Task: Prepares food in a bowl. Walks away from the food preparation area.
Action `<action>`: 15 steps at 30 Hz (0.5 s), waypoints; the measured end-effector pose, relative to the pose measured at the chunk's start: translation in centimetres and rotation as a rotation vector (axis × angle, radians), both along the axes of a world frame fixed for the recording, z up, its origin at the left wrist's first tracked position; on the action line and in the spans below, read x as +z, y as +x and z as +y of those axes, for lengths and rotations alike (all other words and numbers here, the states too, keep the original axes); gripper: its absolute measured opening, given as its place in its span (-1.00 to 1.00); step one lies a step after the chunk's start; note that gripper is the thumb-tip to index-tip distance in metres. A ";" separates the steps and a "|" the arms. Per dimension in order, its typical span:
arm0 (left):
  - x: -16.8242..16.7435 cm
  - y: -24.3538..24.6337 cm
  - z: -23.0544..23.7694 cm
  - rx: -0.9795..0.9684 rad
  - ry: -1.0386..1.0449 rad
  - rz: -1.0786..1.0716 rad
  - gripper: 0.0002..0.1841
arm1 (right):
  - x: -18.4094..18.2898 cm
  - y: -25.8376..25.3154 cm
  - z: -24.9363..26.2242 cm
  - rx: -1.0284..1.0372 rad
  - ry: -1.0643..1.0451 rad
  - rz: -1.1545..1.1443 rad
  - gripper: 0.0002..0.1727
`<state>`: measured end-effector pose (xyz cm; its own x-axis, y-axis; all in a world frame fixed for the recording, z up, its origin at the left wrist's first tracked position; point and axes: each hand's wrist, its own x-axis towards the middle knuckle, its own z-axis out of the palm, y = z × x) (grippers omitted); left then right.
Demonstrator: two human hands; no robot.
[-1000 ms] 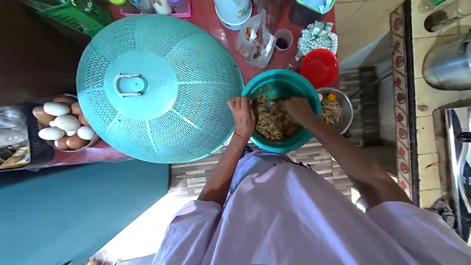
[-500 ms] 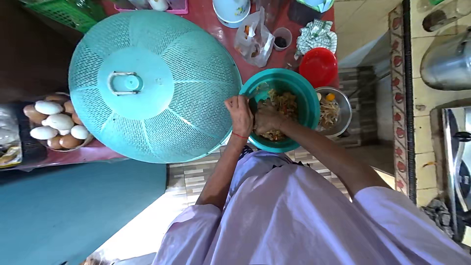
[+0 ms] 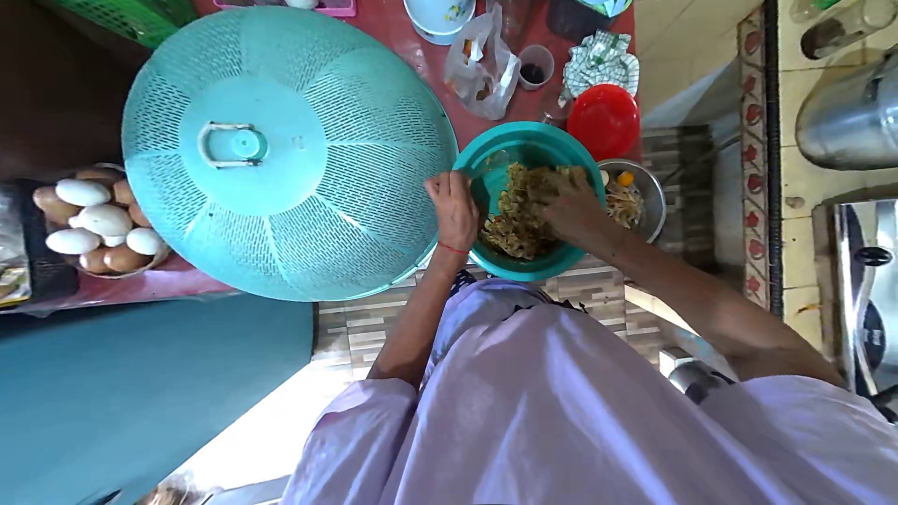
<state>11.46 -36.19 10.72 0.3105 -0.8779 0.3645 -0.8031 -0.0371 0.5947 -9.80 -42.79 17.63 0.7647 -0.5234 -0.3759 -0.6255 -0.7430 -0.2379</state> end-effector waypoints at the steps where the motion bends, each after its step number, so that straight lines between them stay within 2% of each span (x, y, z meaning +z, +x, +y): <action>1: 0.0 0.0 0.1 0.001 -0.004 -0.003 -0.82 | 0.7 -0.2 0.3 -0.018 -0.027 -0.009 -0.67; 4: 0.0 0.0 0.0 0.006 0.002 0.002 -0.82 | 0.6 0.0 0.7 -0.074 0.040 0.160 -0.81; 6: 0.0 0.0 -0.1 0.011 0.005 0.011 -0.82 | -1.1 1.0 0.8 -0.149 0.160 0.306 -0.60; 9: 0.0 0.0 0.0 0.013 0.006 0.015 -0.82 | -3.8 2.6 1.4 -0.204 0.270 0.309 -0.29; 12: 0.2 -0.1 0.0 0.022 0.014 0.024 -0.82 | -5.0 4.7 1.5 -0.165 0.287 0.336 -0.25; 15: 0.2 -0.2 -0.1 0.023 0.020 0.037 -0.81 | -5.4 6.9 1.3 -0.149 0.298 0.322 -0.36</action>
<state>11.24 -36.25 10.88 0.3435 -0.8774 0.3348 -0.7796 -0.0676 0.6226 -2.90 -41.50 12.23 0.5090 -0.4519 -0.7326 -0.7971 -0.5686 -0.2031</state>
